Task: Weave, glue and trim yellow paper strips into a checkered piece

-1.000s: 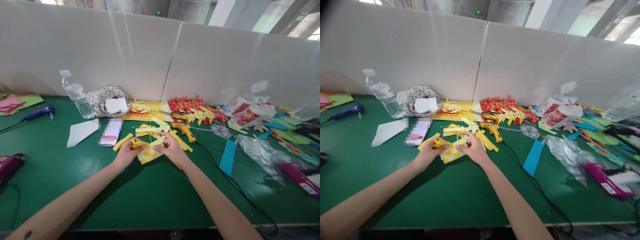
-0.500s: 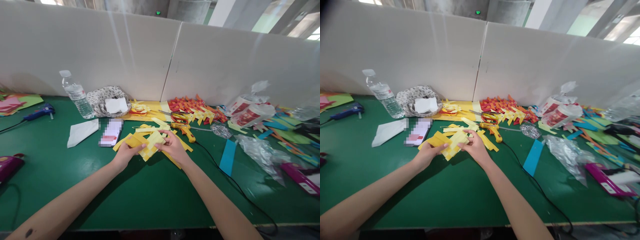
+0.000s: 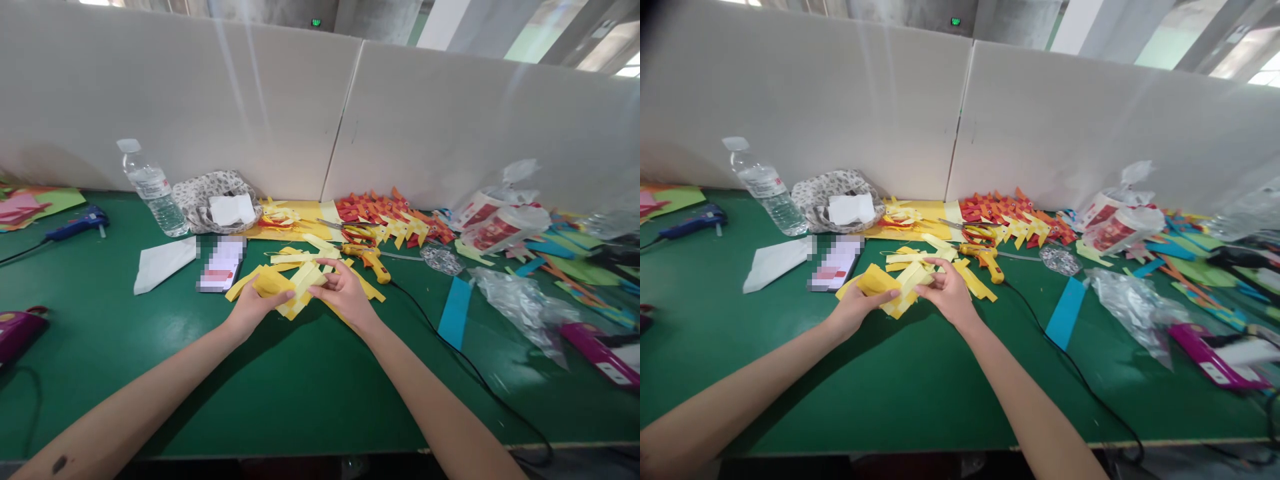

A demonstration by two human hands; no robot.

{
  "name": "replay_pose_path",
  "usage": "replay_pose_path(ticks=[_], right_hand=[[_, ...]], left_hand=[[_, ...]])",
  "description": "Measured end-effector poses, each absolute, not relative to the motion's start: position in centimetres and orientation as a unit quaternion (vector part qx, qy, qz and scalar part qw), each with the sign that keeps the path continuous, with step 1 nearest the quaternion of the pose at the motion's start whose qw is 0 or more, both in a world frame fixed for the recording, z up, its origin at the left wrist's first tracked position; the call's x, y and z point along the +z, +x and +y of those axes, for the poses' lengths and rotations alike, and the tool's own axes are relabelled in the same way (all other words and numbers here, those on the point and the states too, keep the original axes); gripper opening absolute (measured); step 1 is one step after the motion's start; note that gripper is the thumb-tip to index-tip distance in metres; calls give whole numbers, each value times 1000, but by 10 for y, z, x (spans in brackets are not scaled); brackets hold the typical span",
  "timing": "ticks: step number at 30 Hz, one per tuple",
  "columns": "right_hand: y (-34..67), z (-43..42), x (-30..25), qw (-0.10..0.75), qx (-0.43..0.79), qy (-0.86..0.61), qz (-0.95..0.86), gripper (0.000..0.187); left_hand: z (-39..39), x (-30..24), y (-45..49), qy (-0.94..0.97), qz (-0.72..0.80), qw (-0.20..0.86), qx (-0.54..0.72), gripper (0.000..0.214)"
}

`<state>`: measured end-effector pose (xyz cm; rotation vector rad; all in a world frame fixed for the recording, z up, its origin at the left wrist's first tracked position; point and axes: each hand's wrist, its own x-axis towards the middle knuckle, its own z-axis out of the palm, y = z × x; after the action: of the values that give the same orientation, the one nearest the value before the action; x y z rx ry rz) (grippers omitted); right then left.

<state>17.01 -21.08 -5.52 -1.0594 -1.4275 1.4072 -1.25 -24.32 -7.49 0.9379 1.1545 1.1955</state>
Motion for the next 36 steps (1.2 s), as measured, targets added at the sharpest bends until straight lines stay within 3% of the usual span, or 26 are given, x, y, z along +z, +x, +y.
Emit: replay_pose_path(ticks=[7, 11, 21, 29, 36], right_hand=[[172, -210, -58, 376, 522, -482, -595, 58], [174, -212, -55, 391, 475, -482, -624, 53], [174, -209, -59, 368, 517, -492, -596, 59], [170, -213, -55, 454, 503, -468, -567, 45], [170, -213, -54, 418, 525, -477, -568, 55]], left_hand=[[-243, -78, -14, 417, 491, 569, 512, 34], [-243, -76, -14, 438, 503, 558, 494, 35], [-242, -76, -15, 423, 504, 556, 508, 38], [-242, -77, -14, 442, 501, 544, 508, 38], [-241, -82, -16, 439, 501, 535, 519, 38]])
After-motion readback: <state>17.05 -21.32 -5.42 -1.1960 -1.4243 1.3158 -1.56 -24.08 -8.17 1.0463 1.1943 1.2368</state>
